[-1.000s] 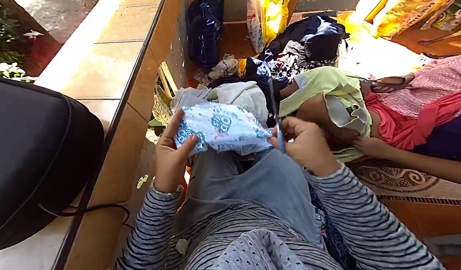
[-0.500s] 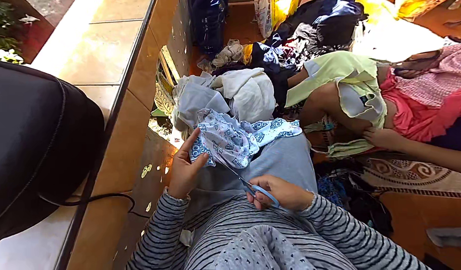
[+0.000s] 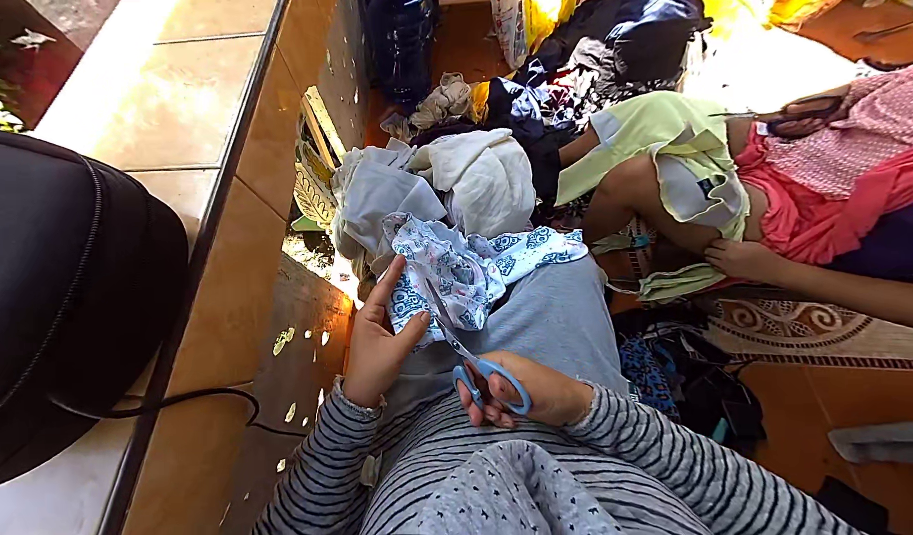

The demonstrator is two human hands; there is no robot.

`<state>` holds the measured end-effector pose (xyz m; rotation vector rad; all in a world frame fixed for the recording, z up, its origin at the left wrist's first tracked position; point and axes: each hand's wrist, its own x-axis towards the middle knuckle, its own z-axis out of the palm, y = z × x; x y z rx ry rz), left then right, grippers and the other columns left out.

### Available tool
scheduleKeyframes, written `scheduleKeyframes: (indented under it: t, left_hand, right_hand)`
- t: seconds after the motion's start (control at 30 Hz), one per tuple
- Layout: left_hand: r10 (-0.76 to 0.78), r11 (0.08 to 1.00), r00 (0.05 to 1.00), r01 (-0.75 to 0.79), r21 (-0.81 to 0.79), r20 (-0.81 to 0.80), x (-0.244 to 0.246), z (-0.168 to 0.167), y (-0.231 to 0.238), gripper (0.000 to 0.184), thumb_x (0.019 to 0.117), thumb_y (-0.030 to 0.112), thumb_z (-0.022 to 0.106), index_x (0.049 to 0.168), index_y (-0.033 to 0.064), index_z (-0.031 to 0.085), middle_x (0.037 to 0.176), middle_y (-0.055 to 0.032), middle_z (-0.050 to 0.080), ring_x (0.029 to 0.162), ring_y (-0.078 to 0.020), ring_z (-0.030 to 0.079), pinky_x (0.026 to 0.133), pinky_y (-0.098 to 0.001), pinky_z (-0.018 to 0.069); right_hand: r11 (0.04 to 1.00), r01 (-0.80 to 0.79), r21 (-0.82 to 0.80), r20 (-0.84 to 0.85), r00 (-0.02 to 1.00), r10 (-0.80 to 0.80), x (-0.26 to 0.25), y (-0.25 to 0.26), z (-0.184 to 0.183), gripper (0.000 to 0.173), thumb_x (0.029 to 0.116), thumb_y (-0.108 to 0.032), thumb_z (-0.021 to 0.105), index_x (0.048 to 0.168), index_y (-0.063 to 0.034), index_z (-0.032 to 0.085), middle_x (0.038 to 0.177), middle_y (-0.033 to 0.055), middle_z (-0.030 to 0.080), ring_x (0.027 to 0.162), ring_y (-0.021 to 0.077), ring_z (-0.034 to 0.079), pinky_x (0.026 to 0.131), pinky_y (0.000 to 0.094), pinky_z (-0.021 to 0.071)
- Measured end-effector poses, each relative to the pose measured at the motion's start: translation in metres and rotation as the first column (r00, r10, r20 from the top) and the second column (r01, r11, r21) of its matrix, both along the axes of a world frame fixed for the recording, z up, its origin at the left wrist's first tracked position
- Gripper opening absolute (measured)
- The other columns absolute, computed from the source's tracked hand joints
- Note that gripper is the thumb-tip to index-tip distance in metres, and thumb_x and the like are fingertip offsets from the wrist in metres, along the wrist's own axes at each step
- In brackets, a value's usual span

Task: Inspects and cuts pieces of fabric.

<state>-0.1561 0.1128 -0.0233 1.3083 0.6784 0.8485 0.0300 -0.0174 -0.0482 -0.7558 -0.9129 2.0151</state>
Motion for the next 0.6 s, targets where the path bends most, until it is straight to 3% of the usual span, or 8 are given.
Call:
scheduleKeyframes:
  t: [0.27,0.47,0.6]
  left_hand:
    - [0.027,0.999,0.999,-0.028,0.033,0.024,0.005,0.002,-0.008,0.08,0.0855,-0.006,0.068,0.156,-0.0077,0.031,0.145,-0.0173,0.055,0.116,-0.0167,0.067,0.098,-0.0308,0.0578]
    - [0.026,0.998,0.998,-0.03,0.061,0.053,0.007,-0.003,-0.01,0.083,0.0839,-0.006,0.07,0.156,-0.0089,0.029,0.148,-0.017,0.053,0.117,-0.0161,0.066,0.099,-0.031,0.0574]
    - [-0.002,0.998,0.999,0.0,0.057,0.045,0.008,-0.002,-0.014,0.086,0.0832,-0.007,0.069,0.157,-0.0102,0.023,0.148,-0.0184,0.051,0.116,-0.0163,0.067,0.098,-0.0307,0.0579]
  right_hand:
    - [0.993,0.113,-0.03,0.07,0.991,-0.111,-0.015,0.0,0.003,0.057,0.0794,-0.072,0.072,0.091,-0.0168,0.062,0.074,-0.0074,0.069,0.055,-0.0003,0.059,0.047,0.0148,0.0462]
    - [0.971,0.237,-0.008,0.07,0.969,-0.236,-0.021,-0.005,0.004,0.035,0.0925,-0.05,0.072,0.089,-0.0165,0.063,0.071,-0.0081,0.069,0.052,-0.0011,0.059,0.046,0.0141,0.0462]
    - [0.966,0.256,-0.037,0.088,0.964,-0.252,-0.022,-0.004,0.006,0.038,0.0889,-0.051,0.075,0.093,-0.0157,0.062,0.072,-0.0079,0.069,0.053,-0.0003,0.06,0.048,0.0146,0.0477]
